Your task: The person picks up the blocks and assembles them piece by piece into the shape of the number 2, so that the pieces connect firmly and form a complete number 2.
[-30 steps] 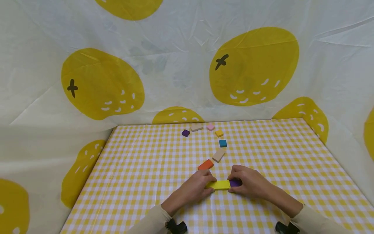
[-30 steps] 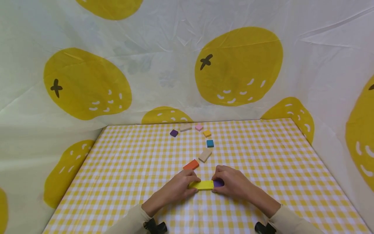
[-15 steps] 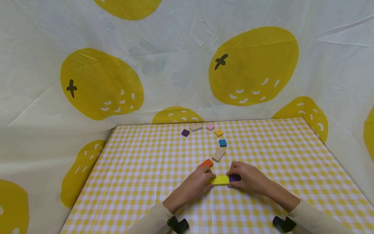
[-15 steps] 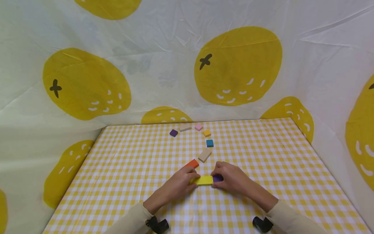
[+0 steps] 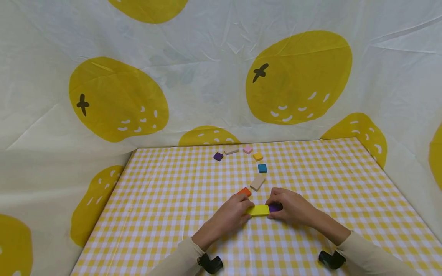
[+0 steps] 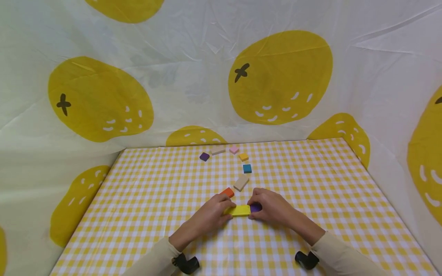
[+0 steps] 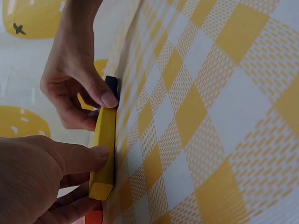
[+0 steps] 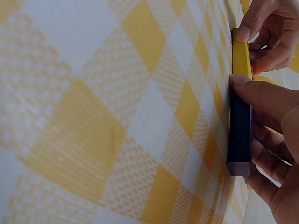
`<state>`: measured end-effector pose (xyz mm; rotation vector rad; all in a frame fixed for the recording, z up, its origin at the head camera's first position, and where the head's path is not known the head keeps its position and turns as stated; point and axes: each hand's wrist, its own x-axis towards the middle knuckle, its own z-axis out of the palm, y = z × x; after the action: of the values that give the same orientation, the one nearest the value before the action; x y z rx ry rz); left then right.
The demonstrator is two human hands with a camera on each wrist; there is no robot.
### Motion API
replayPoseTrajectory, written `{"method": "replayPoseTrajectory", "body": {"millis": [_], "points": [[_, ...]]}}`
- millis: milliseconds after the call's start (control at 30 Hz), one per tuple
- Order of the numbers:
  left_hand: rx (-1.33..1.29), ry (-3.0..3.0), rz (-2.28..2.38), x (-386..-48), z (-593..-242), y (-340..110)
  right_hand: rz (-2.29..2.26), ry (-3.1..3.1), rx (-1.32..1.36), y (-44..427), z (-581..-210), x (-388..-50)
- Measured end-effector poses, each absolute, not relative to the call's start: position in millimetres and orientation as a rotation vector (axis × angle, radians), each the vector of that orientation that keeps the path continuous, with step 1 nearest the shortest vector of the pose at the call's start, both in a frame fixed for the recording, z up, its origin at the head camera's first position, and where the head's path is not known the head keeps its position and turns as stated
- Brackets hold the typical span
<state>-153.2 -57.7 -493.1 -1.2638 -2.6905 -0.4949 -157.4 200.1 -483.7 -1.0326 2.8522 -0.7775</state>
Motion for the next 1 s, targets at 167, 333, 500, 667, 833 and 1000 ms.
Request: {"method": "replayPoseTrajectory", "body": {"millis": [167,333,500,667,833,1000], "points": [[-1.243,-2.72,-0.521,-153.5,-492.4,-58.2,-0.793,2.852,-1.035,199.0,-482.8,-158.5],[-1.231,-2.731,-0.55,-153.1,-493.2,-58.8,-0.824,2.844,-1.064,199.4,-483.9,-159.5],[-1.234,-2.716,-0.553,-153.1,-492.2,-58.9,-0.847,2.831,-1.059,200.0,-484.4,-160.4],[-1.242,-2.704,-0.535,-152.7,-491.2,-58.0,-0.886,2.805,-1.023,199.8,-484.2,-160.3],[-1.242,-2.71,-0.532,-152.5,-491.7,-57.1,-0.897,2.803,-1.032,198.6,-483.8,-160.3],[-1.241,-2.7,-0.55,-154.4,-489.6,-58.9,-0.908,2.792,-1.008,198.9,-484.2,-160.3]]}}
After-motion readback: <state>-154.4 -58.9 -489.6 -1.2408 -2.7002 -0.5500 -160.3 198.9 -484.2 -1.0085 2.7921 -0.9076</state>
